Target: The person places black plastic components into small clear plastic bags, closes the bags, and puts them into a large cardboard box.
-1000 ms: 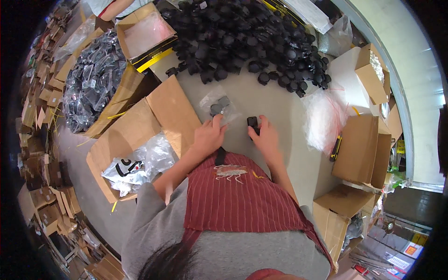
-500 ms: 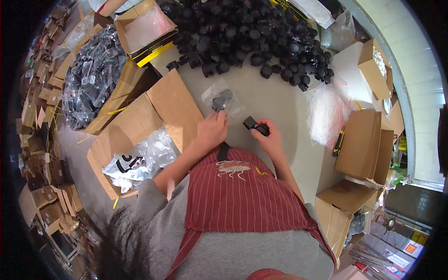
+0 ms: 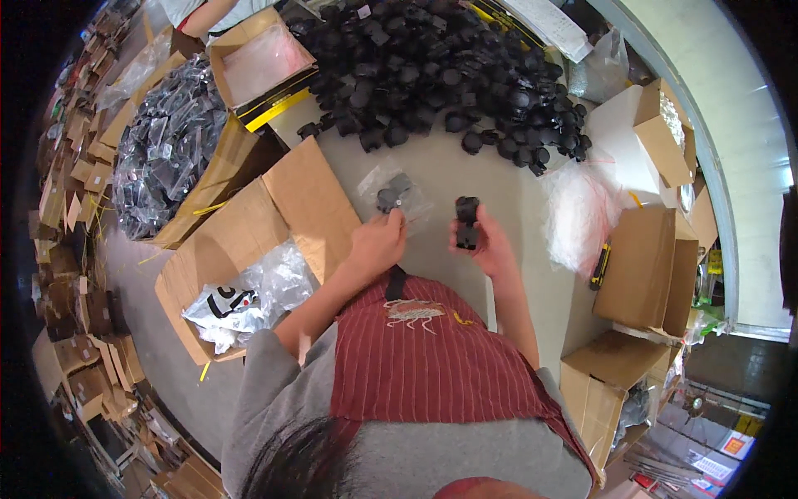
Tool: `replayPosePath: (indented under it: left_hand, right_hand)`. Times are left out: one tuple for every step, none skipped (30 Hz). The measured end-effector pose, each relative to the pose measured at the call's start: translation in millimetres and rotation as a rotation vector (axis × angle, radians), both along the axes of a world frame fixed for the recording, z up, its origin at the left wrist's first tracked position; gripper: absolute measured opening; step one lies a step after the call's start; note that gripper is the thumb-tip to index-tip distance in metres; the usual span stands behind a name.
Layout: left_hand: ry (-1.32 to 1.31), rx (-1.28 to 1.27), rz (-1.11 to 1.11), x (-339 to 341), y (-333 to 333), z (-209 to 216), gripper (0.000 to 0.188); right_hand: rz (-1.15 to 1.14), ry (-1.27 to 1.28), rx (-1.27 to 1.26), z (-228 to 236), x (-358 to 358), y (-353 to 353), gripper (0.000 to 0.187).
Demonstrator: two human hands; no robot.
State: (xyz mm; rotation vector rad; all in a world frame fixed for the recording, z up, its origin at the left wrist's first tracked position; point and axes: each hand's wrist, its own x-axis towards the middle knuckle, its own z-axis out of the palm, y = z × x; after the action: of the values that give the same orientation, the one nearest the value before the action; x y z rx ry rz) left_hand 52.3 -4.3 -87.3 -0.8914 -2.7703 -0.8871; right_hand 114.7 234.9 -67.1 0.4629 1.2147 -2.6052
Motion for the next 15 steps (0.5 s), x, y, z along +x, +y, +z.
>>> replayPosePath:
  left_hand:
    - [0.002, -0.001, 0.005, 2.4, 1.6, -2.1, 0.014]
    - [0.007, -0.028, 0.037, 2.3, 4.2, -5.6, 0.015]
    - [0.011, -0.056, 0.071, 1.8, 5.2, -6.9, 0.016]
    - [0.017, -0.056, 0.077, -0.7, 4.8, -7.2, 0.016]
    - [0.054, -0.026, 0.069, 1.0, 3.8, -7.1, 0.017]
    - [0.092, 0.004, 0.061, 2.1, 3.2, -6.5, 0.018]
    - [0.091, 0.002, 0.065, 1.5, 3.1, -5.5, 0.018]
    - [0.1, 0.018, 0.057, -0.1, 3.2, -1.1, 0.018]
    - [0.11, 0.034, 0.049, -0.6, 3.6, 2.5, 0.017]
    - [0.111, 0.031, 0.052, 2.3, 4.2, 4.6, 0.017]
    - [0.118, 0.084, 0.034, 2.9, 4.7, 7.0, 0.017]
    - [0.124, 0.137, 0.014, 3.3, 5.3, 8.9, 0.017]
    - [0.129, 0.134, 0.01, 2.7, 6.3, 10.3, 0.017]
    - [0.125, 0.147, -0.007, 5.6, 7.7, 10.2, 0.016]
    - [0.121, 0.16, -0.026, 7.2, 8.1, 9.8, 0.016]
  right_hand:
    - [0.14, -0.059, -0.078, -2.2, 0.1, -1.7, 0.041]
    - [0.143, -0.052, -0.076, -3.0, -2.2, -7.1, 0.041]
    - [0.212, -0.102, 0.016, -5.0, -2.5, -17.5, 0.041]
    - [0.279, -0.151, 0.108, -6.8, -4.0, -26.1, 0.042]
    - [0.284, -0.151, 0.107, -9.0, -2.1, -32.3, 0.042]
    - [0.271, -0.109, 0.146, -11.1, -0.7, -37.6, 0.04]
    - [0.257, -0.066, 0.184, -12.5, -0.4, -40.3, 0.039]
    - [0.262, -0.066, 0.181, -13.0, -1.1, -41.6, 0.039]
    - [0.26, -0.07, 0.216, -13.5, -2.0, -42.7, 0.039]
    - [0.257, -0.074, 0.251, -13.9, -2.5, -43.7, 0.039]
    - [0.256, -0.067, 0.249, -20.5, -4.3, -43.8, 0.039]
    - [0.196, -0.074, 0.331, -29.7, -4.0, -44.0, 0.035]
    - [0.134, -0.082, 0.413, -38.4, -4.4, -43.2, 0.033]
    - [0.136, -0.081, 0.412, -32.5, -5.1, -46.3, 0.033]
    - [0.128, -0.107, 0.504, -25.8, -5.5, -50.2, 0.03]
